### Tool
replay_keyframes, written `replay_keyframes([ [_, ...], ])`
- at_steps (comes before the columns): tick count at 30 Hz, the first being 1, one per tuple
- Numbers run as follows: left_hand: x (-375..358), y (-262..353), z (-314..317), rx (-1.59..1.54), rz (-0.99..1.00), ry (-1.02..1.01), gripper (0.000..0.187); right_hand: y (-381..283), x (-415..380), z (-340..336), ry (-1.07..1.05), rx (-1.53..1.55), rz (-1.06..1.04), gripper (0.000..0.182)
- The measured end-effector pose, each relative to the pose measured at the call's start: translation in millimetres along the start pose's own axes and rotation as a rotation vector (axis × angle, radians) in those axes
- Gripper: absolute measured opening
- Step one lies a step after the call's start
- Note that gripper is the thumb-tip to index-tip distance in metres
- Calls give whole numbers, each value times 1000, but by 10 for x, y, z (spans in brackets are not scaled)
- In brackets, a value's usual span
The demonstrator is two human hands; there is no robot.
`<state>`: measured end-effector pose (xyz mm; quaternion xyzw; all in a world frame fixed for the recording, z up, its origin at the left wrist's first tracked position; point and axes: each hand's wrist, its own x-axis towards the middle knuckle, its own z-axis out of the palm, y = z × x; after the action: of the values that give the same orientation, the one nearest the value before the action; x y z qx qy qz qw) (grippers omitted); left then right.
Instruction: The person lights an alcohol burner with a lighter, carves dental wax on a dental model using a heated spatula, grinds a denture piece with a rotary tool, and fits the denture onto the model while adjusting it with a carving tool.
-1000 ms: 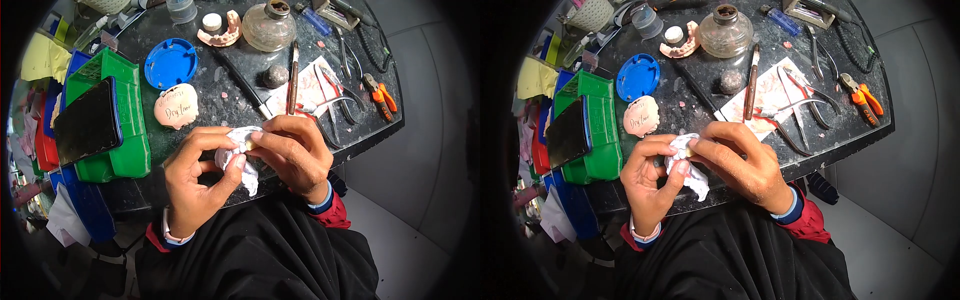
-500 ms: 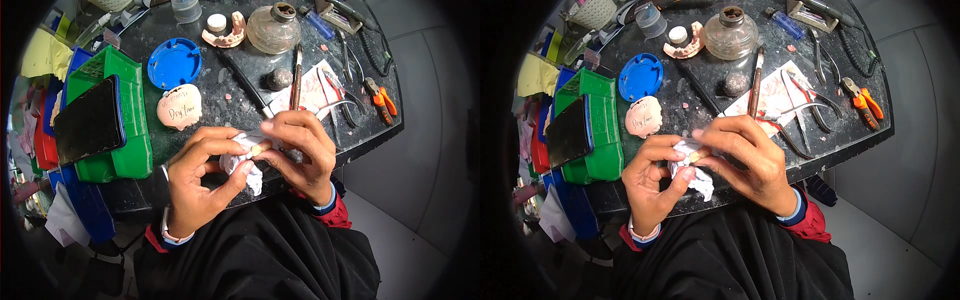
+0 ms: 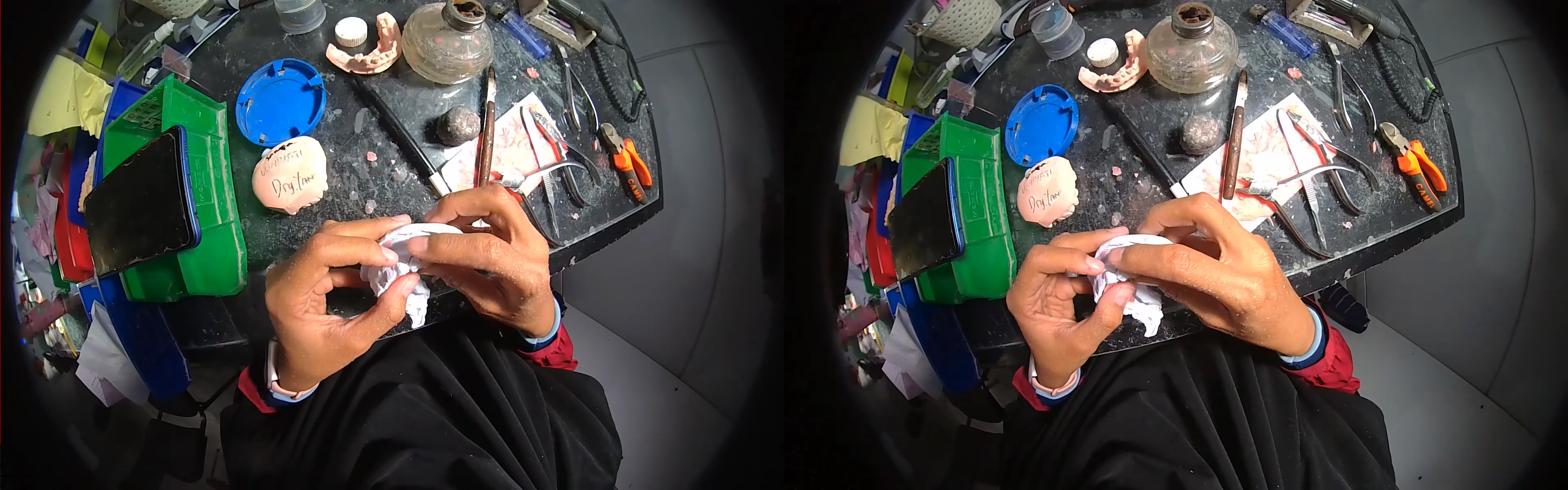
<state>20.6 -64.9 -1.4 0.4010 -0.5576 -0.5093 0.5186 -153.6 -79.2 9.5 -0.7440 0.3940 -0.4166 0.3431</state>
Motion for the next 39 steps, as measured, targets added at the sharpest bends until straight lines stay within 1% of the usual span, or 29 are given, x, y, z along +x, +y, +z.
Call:
replay_keyframes([
  [2,0,-7,5,-1,14,4,27,15,-7,17,-7,22,6,31],
  [5,3,-20,13,12,40,9,27,65,-18,-3,-38,12,-48,33],
  [11,13,-7,-3,98,51,-18,26,35,-2,-41,-74,-8,-41,32],
  [19,19,7,-5,154,68,-10,26,54,-25,-33,-69,29,-56,32],
  [22,27,6,-31,193,95,-41,27,59,-29,-35,-71,37,-54,33],
  [25,5,23,40,61,1,59,27,54,-22,-50,-85,14,-55,33],
  [35,28,1,-11,158,106,-12,23,24,-19,-52,-78,99,-7,34],
  [37,46,-19,-29,185,164,-32,22,43,-15,-59,-96,76,-43,34],
  [39,43,-24,-53,202,175,-60,23,64,-19,-64,-110,62,-65,35],
])
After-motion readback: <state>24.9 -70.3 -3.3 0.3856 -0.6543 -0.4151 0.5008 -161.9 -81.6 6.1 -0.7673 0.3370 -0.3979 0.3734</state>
